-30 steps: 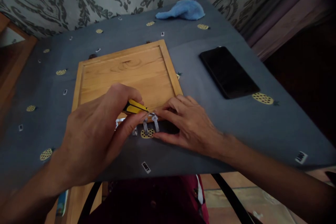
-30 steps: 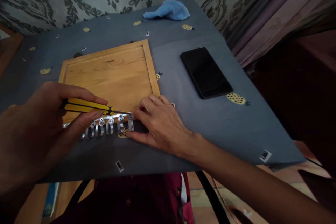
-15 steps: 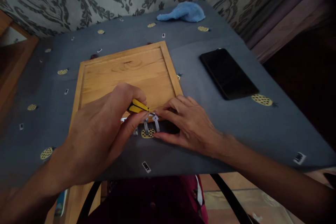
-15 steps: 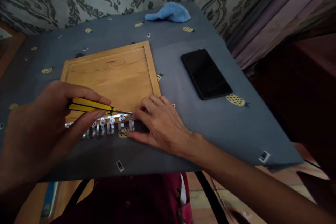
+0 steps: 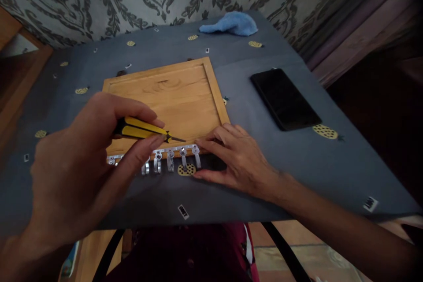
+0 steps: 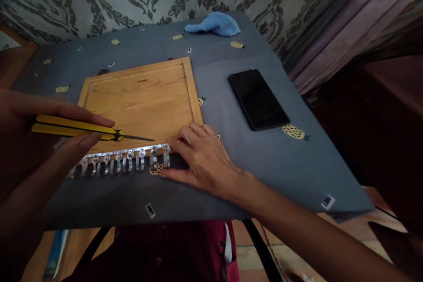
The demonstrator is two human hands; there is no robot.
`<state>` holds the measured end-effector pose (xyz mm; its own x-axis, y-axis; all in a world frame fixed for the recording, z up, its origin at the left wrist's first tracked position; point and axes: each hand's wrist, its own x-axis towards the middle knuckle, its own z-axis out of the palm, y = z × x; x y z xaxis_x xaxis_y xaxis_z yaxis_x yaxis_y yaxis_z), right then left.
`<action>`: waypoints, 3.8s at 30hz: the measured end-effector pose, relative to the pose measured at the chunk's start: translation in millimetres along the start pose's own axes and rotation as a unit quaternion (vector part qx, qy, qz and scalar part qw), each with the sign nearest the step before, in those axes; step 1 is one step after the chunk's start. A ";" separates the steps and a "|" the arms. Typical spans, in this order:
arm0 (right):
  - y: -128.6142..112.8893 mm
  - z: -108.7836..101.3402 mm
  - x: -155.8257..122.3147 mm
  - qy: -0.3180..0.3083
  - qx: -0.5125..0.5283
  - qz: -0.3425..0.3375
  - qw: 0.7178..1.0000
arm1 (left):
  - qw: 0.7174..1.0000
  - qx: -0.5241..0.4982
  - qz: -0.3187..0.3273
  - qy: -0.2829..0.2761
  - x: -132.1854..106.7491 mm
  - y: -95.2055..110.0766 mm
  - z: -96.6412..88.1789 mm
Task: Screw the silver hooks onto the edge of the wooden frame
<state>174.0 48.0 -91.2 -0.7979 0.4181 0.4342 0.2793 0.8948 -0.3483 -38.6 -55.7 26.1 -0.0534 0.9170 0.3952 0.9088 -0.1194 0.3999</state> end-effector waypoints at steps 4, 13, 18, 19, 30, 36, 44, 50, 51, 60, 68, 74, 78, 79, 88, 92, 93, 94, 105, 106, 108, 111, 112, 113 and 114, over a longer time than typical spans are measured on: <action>1.5 0.3 -1.6 0.024 0.017 -0.004 1.000 | 0.999 -0.010 -0.046 0.019 -4.8 -12.7 1.7; 1.5 -4.2 0.7 0.003 0.047 0.005 0.999 | 0.981 -0.126 -0.118 0.089 -11.1 -35.8 -3.4; 2.0 -1.5 -0.8 0.011 0.032 -0.006 0.999 | 0.986 -0.138 -0.072 0.060 -11.0 -21.0 3.6; 2.1 -1.1 -1.1 0.010 0.027 -0.008 1.000 | 0.989 -0.132 -0.043 0.050 -10.4 -17.8 6.5; 1.5 -0.7 0.1 0.016 0.022 -0.014 1.000 | 0.996 -0.019 0.085 -0.003 -5.1 -8.6 20.6; 1.5 -1.9 0.3 0.003 0.022 -0.002 1.000 | 0.996 -0.015 0.082 -0.026 -5.1 -9.9 22.8; 2.6 -0.6 0.4 0.011 0.020 -0.007 1.000 | 0.994 0.016 0.099 -0.032 -4.9 -8.1 23.0; 3.0 -0.6 0.1 0.007 0.025 -0.005 1.000 | 0.994 0.001 0.096 -0.058 -3.1 -6.4 22.1; 3.1 -0.5 0.1 0.007 0.025 -0.005 1.000 | 0.993 -0.001 0.097 -0.064 -2.1 -6.5 22.0; 3.8 0.3 -0.5 0.007 0.026 -0.001 1.000 | 0.986 0.004 0.134 -0.097 9.9 -7.5 20.1; 3.6 -0.7 0.2 0.004 0.029 -0.007 1.000 | 0.988 -0.002 0.112 -0.104 11.2 -9.5 20.5; 4.8 -0.2 -1.1 0.016 0.024 -0.016 0.999 | 0.996 -0.017 0.077 -0.036 9.4 -8.7 11.4; 5.1 -0.7 -1.5 0.026 0.030 -0.017 0.999 | 0.999 -0.003 0.037 0.006 5.4 -9.9 5.5; 5.0 -1.0 -1.5 0.027 0.036 -0.016 0.999 | 1.000 -0.006 0.028 0.005 4.4 -11.1 5.0; 7.5 -2.6 -1.9 0.034 0.084 -0.009 0.996 | 0.996 -0.049 -0.068 0.010 -1.2 -22.3 2.7; 7.0 -2.0 -0.9 0.006 0.056 -0.015 0.998 | 0.997 -0.065 -0.040 0.014 -6.1 -24.3 5.6; 6.6 -1.8 -0.5 0.002 0.049 -0.014 0.999 | 0.997 -0.068 -0.022 0.011 -7.3 -24.1 7.3; 6.2 -1.7 -0.2 0.000 0.042 -0.015 0.999 | 0.998 -0.069 0.001 0.006 -8.3 -23.5 9.3; 4.1 -1.4 1.3 0.003 0.032 -0.020 0.999 | 0.992 -0.014 0.103 -0.073 -2.5 -11.0 20.4; 4.1 -1.4 1.2 0.002 0.034 -0.019 0.999 | 0.992 -0.013 0.104 -0.076 -2.4 -10.9 20.6; 4.2 -1.5 1.3 -0.003 0.036 -0.015 0.999 | 0.991 -0.011 0.107 -0.082 -2.3 -11.1 20.9; 4.4 -1.9 1.5 -0.009 0.037 -0.009 0.999 | 0.990 -0.005 0.109 -0.090 -2.0 -11.6 20.9; 4.5 -1.9 1.5 -0.009 0.038 -0.009 0.999 | 0.990 -0.003 0.109 -0.093 -1.7 -11.4 20.9; 4.5 -2.0 1.5 -0.008 0.039 -0.008 0.999 | 0.989 -0.001 0.111 -0.094 -1.4 -10.8 20.9; 4.5 -1.9 1.5 -0.006 0.040 -0.009 0.999 | 0.989 0.000 0.114 -0.094 -0.9 -9.8 21.0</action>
<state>175.1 53.0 -90.6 -0.8092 0.4003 0.4301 0.2225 0.8862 -0.4063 -38.8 -47.4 4.4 0.2320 0.9207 0.3139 0.8878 -0.3323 0.3185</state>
